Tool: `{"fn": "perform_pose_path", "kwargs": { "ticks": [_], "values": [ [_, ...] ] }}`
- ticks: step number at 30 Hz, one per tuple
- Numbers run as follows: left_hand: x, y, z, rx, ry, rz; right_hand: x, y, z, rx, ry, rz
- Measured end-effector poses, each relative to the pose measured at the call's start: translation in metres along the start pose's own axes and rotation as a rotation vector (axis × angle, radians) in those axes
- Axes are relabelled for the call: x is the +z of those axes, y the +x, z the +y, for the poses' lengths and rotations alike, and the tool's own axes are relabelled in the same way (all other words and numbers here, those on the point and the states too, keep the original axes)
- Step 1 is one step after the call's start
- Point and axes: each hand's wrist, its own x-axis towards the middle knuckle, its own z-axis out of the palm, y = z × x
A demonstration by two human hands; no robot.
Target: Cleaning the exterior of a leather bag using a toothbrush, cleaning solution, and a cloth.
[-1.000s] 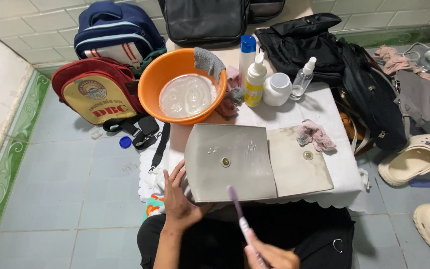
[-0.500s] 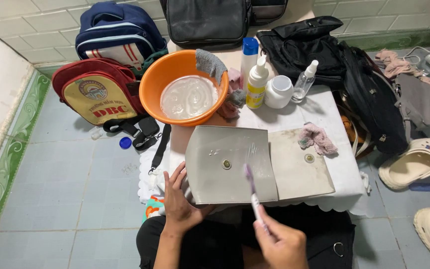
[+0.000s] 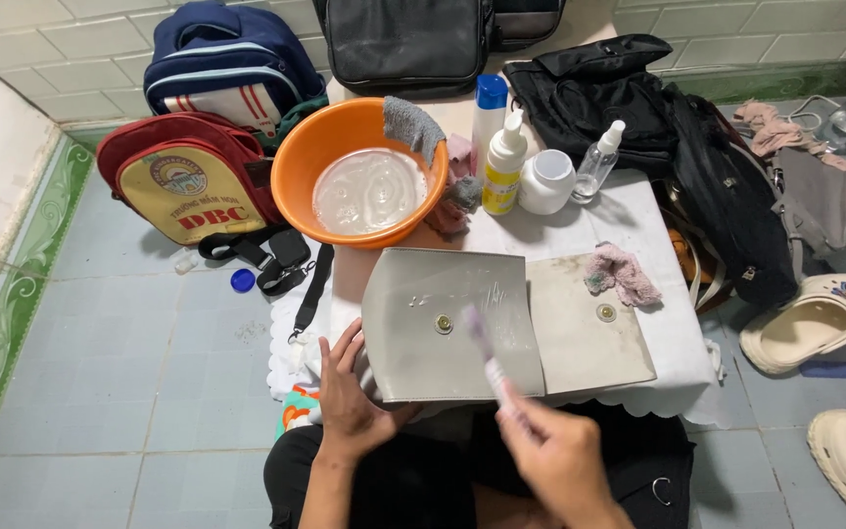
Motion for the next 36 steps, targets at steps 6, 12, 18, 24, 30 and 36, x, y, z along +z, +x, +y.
{"fn": "perform_pose_path", "kwargs": {
  "ticks": [6,12,18,24,30,36],
  "values": [
    [0.0,-0.001,-0.001,-0.001,0.009,-0.005,-0.003,0.014,-0.041,-0.122,0.043,-0.121],
    [-0.002,0.002,0.001,0.035,-0.002,0.023,0.005,0.035,-0.054,-0.196,-0.044,-0.133],
    [-0.002,0.005,0.004,0.014,-0.016,0.017,0.01,0.039,-0.057,-0.252,-0.095,-0.163],
    [-0.001,0.004,0.001,0.003,-0.039,0.001,0.01,0.036,-0.046,-0.252,-0.008,-0.257],
    [-0.003,0.004,0.005,0.001,-0.027,-0.004,-0.001,0.039,-0.05,-0.305,-0.145,-0.187],
    [-0.004,0.006,0.008,-0.015,-0.013,-0.005,-0.003,0.064,-0.027,-0.184,-0.19,-0.098]
  ]
}}
